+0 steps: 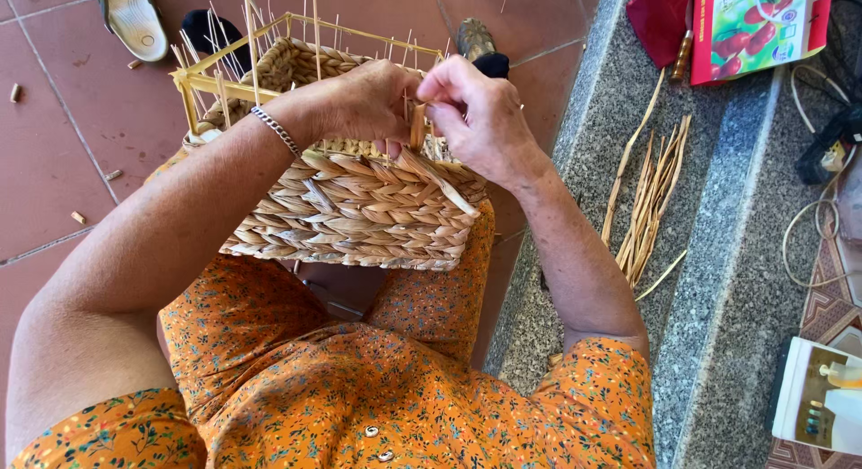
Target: The person sits on the floor with a partially woven water hyacinth basket on their lap, weaving thin plant strands around the rim and sides. They pick up new strands from a pile beside them, tuck and tighten the weave by hand, and use scissors to trim excess strand ends.
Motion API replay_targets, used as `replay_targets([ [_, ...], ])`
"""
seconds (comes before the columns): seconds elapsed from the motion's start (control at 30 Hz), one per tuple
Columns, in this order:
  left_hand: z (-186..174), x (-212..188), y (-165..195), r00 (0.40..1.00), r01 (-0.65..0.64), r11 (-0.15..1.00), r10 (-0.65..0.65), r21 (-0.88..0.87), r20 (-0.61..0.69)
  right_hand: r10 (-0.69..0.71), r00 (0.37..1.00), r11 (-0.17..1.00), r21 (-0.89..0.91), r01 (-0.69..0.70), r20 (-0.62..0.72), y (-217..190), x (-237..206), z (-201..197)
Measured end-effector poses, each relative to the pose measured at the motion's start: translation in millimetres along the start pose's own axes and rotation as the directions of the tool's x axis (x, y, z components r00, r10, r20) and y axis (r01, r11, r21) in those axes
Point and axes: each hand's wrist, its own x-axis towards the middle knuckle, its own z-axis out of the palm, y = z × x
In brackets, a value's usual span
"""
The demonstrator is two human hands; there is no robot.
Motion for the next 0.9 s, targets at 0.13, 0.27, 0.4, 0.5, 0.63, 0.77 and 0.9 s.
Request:
replay_targets([
  [0.13,-1.0,4.5,-6.1,0.997,-0.075,0.995,0.075,0.072,-0.004,0.017,0.998,0.998,0.061,-0.021,0.057,-33.7,-3.3,11.4],
  [0.27,-1.3,-0.8,-8.7,0.988,-0.143,0.984,0.149,0.110,-0.049,-0.132,0.982,0.938,-0.302,0.168,0.137,-62.7,-48.6,18.2],
  [0.4,-2.7,-7.5,-3.7,0.995,-0.068,0.993,0.075,0.099,-0.072,0.022,0.999,0.944,-0.328,-0.032,-0.032,-43.6,-86.0,3.2],
  [0.5,-1.6,-10.3,2.4,0.990,-0.104,0.990,0.113,0.098,-0.084,0.112,0.993,0.909,-0.399,-0.118,-0.037,-26.6,-107.7,18.9],
  [0.63,-0.3,-10.0,7.6,0.984,-0.137,0.983,0.150,0.121,-0.098,0.004,0.999,0.811,-0.585,-0.022,-0.032,-28.6,-125.7,10.9],
  [0.77,7.3,-7.2,7.2,0.974,-0.169,0.974,0.188,0.150,-0.124,-0.166,0.986,0.633,-0.767,0.109,0.004,-58.6,-139.2,-23.7],
  [0.9,15.0,-6.8,1.4,0.963,-0.158,0.968,0.194,0.194,-0.185,-0.095,0.992,0.661,-0.740,0.127,0.086,-72.0,-163.0,-40.5],
])
